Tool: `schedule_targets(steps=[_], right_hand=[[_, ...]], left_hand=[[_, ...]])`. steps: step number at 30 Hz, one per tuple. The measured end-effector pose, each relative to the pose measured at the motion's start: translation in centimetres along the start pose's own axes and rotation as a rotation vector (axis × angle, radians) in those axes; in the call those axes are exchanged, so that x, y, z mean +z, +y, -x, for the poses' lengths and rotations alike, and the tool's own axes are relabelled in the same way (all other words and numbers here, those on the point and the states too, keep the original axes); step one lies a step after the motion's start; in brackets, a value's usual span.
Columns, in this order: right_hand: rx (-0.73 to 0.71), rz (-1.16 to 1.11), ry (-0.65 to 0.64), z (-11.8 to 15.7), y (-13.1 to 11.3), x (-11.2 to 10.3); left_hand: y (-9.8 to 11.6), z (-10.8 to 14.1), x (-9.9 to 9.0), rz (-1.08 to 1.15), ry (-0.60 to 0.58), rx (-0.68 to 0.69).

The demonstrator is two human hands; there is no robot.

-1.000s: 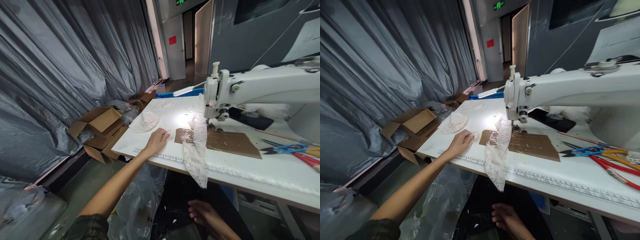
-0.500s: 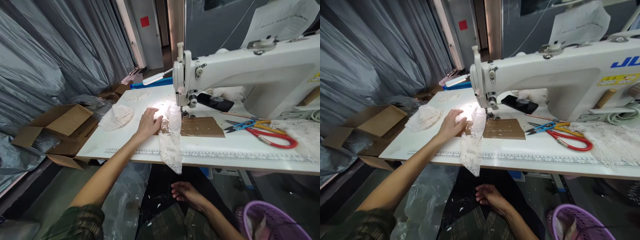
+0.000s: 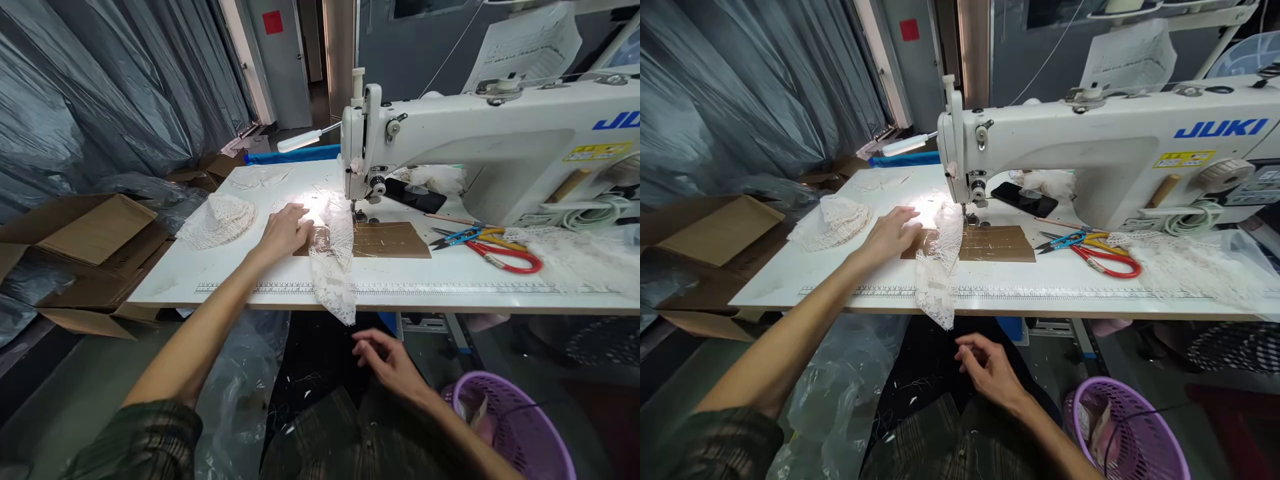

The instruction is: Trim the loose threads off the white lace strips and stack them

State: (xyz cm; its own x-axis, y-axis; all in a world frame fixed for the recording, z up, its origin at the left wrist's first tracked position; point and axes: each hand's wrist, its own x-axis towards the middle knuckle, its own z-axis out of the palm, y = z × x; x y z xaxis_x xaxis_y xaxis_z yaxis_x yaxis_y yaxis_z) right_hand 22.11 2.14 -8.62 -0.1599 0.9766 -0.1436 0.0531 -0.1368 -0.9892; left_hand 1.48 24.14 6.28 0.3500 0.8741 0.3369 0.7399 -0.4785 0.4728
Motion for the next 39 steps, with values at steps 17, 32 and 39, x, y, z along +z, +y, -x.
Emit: schedule_targets(steps=[17,32,39], right_hand=[[-0.409,0.228,-0.038,0.3,-8.8,3.9],[-0.538,0.353,-0.705,4.3,-7.7,2.9],[-0.647,1.101,0.32,-2.1,-12.3,-13.5]], left_hand=[[2.0,7.8,-0.4,0.155,0.447,0.161],[7.4,27.2,6.6,1.291,-0.133,-0.622],[7.2,25.0,7.9,1.039,-0.159,-0.479]])
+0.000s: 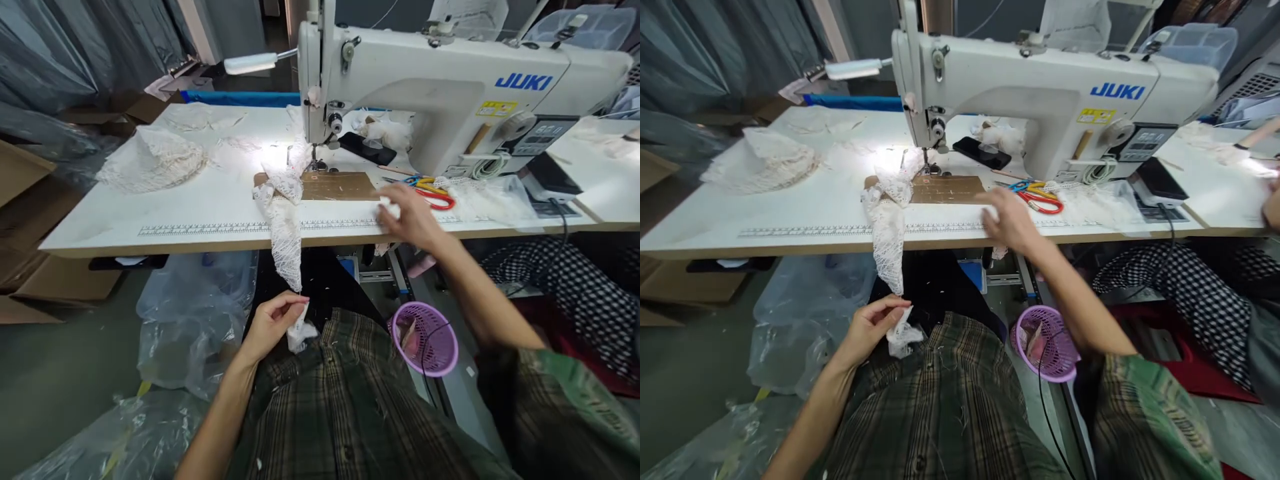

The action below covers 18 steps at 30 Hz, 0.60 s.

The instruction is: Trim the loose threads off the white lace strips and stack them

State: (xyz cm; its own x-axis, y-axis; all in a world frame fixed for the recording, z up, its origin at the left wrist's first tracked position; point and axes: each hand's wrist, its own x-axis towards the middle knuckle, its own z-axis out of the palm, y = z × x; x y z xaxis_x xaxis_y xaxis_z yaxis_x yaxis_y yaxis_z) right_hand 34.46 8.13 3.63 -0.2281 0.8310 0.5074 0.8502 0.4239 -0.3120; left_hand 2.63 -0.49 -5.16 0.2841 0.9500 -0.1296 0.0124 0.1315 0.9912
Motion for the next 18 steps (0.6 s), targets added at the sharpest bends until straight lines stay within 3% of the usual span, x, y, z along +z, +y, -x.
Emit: schedule_targets(steps=[4,8,13,16,18], right_hand=[[0.059,0.084,-0.027,-2.0,7.5,-1.4],[0.116,0.107,0.018,-2.0,9.7,-0.8],[0.14,-0.109,0.115,-1.6,6.8,-1.1],[0.179,-0.17,0.252,-1.1,2.9,-1.3],[0.238,-0.339,0.254,0.0,-0.4,-0.6]], left_hand=[[-0.2,0.2,0.4,0.047,-0.043,-0.084],[-0.6,0.3,0.1,0.055,-0.028,-0.093],[-0.9,0.5,-0.4,0.037,0.007,-0.086],[-0.9,0.7,-0.7,0.043,0.028,-0.078],[-0.8,0.8,-0.9,0.043,0.047,-0.088]])
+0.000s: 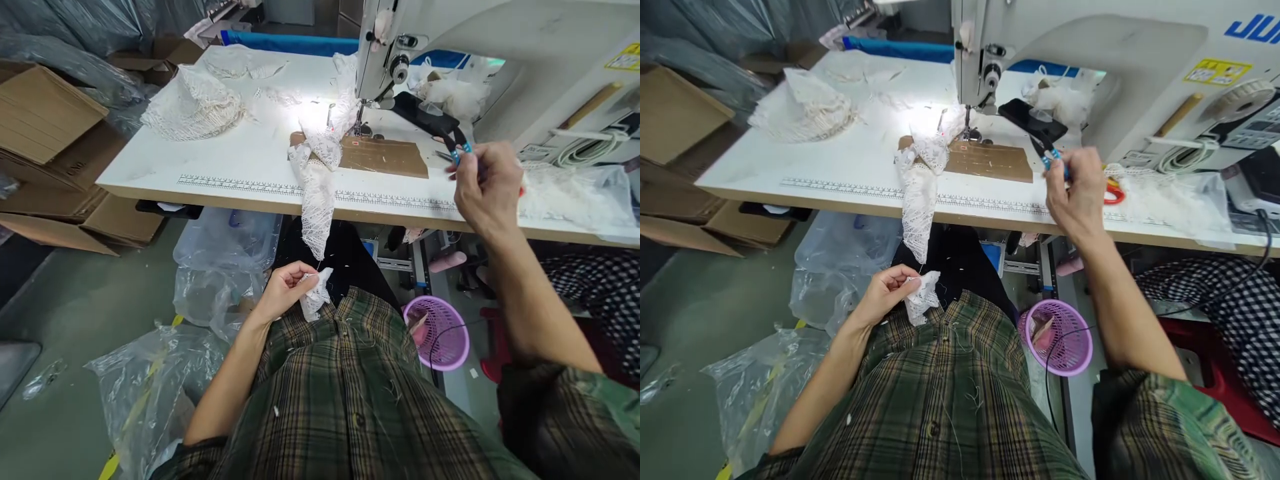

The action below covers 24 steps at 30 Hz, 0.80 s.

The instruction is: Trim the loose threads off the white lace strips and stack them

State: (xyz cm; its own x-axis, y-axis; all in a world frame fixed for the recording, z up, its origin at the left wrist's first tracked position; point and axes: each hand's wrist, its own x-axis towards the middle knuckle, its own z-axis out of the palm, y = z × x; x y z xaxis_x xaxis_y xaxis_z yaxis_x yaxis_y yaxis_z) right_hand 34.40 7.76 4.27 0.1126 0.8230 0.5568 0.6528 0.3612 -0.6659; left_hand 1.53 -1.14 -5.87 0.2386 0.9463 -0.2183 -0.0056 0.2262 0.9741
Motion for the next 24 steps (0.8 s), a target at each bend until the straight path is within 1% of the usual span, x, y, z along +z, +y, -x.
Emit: schedule_targets(steps=[1,2,3,4,5,6,8,10,13,18,20,22,24], right_hand=[[0.072,-0.148,-0.024,1.4,-1.2,0.9],[0.151,-0.291,-0.152,2.9,-2.2,2.1],[0.2,-0.412,-0.254,4.5,-3.1,3.3],[0.226,-0.51,-0.324,6.2,-3.7,4.6],[0.244,-0.558,-0.403,7.9,-4.2,5.9],[0.254,-0.557,-0.499,9.4,-4.5,7.2],[0.25,-0.467,-0.647,11.7,-4.7,9.3],[0.227,-0.355,-0.725,13.1,-4.8,10.8],[0.179,-0.289,-0.74,13.6,-5.1,12.0],[0.104,-0.338,-0.712,12.9,-5.8,12.7],[0.12,-0.321,-0.692,12.9,-5.8,12.8],[0.171,-0.307,-0.667,13.0,-5.6,12.9],[0.228,-0.345,-0.646,13.3,-5.5,12.7]], left_hand=[[0.1,0.1,-0.1,-0.003,0.008,-0.01],[0.1,0.2,-0.3,-0.009,0.013,-0.024],[0.2,0.3,-0.4,-0.017,0.018,-0.037],[0.3,0.4,-0.5,-0.023,0.024,-0.047],[0.5,0.5,-0.6,-0.03,0.032,-0.054],[0.6,0.6,-0.8,-0.039,0.043,-0.058],[0.8,0.8,-0.9,-0.056,0.058,-0.064],[1.0,0.9,-1.1,-0.062,0.062,-0.07],[1.1,0.9,-1.2,-0.07,0.064,-0.046],[0.9,0.8,-1.2,-0.12,0.052,-0.001],[0.9,0.8,-1.2,-0.119,0.05,0.003],[1.0,0.8,-1.2,-0.112,0.053,0.005],[1.0,0.8,-1.2,-0.104,0.055,0.001]])
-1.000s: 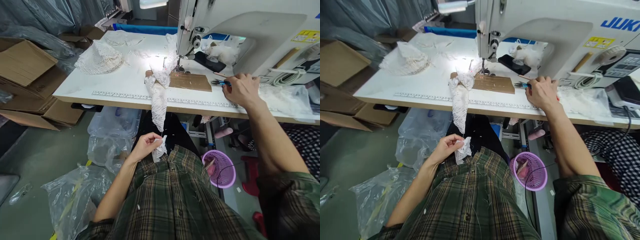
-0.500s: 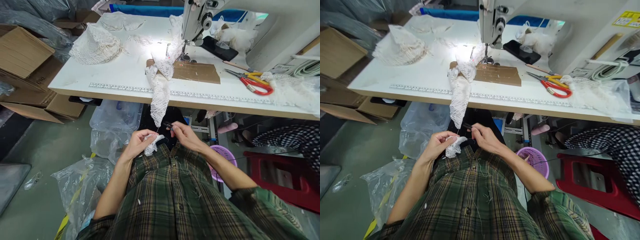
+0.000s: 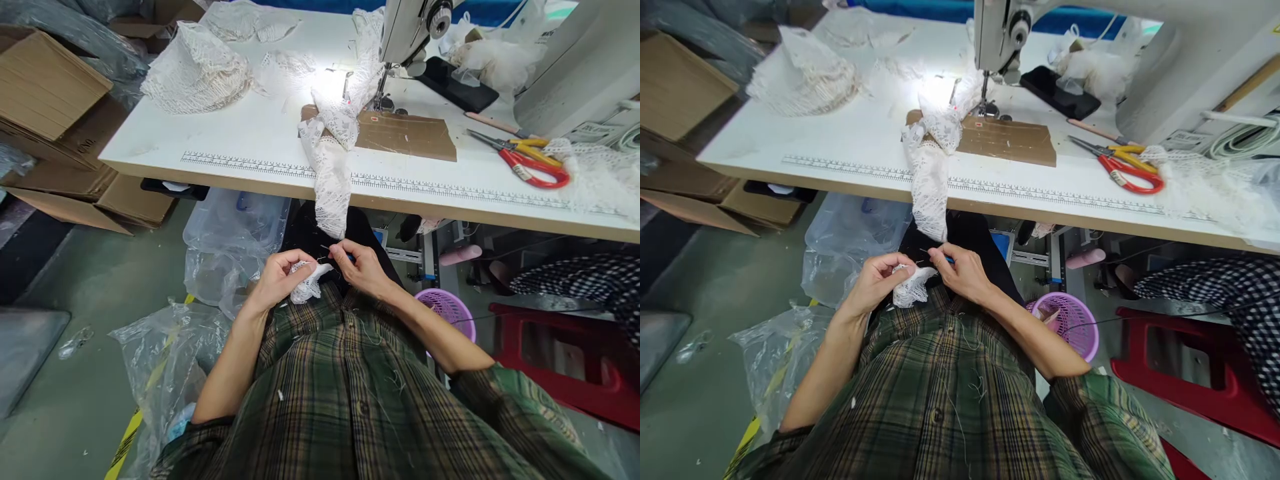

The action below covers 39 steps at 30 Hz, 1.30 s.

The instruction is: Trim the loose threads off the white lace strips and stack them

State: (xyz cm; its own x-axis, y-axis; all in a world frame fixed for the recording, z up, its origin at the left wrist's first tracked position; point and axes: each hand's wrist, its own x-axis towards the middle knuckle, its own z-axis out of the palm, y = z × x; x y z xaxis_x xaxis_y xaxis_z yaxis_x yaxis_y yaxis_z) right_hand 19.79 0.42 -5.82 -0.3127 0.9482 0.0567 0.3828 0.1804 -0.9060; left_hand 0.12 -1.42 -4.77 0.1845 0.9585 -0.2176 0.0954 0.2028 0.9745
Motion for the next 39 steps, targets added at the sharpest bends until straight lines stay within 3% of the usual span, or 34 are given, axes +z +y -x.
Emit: schedule_targets(steps=[7,16,20,26,32,36,39], right_hand=[[0.053,-0.255,-0.137,0.8,0.2,0.7],[0.117,-0.315,-0.03,1.7,0.4,1.9],[0.131,-0.319,-0.047,2.0,0.9,1.8],[0.162,-0.193,-0.028,2.1,1.5,0.8],[0.019,-0.05,-0.053,2.3,0.6,1.0],[-0.02,0.014,-0.065,1.9,0.3,1.3],[0.031,0.068,-0.047,1.7,0.5,1.6]], left_hand=[[-0.1,-0.2,0.0,0.012,-0.032,-0.016],[0.1,-0.2,0.7,-0.115,0.058,-0.004],[0.3,-0.2,0.5,-0.141,-0.041,-0.027],[1.1,-0.1,0.2,-0.175,-0.113,-0.031],[0.9,-0.2,0.1,-0.173,-0.176,-0.04],[0.5,-0.3,0.1,-0.155,-0.165,-0.062],[0.3,-0.3,0.1,-0.136,-0.137,-0.072]])
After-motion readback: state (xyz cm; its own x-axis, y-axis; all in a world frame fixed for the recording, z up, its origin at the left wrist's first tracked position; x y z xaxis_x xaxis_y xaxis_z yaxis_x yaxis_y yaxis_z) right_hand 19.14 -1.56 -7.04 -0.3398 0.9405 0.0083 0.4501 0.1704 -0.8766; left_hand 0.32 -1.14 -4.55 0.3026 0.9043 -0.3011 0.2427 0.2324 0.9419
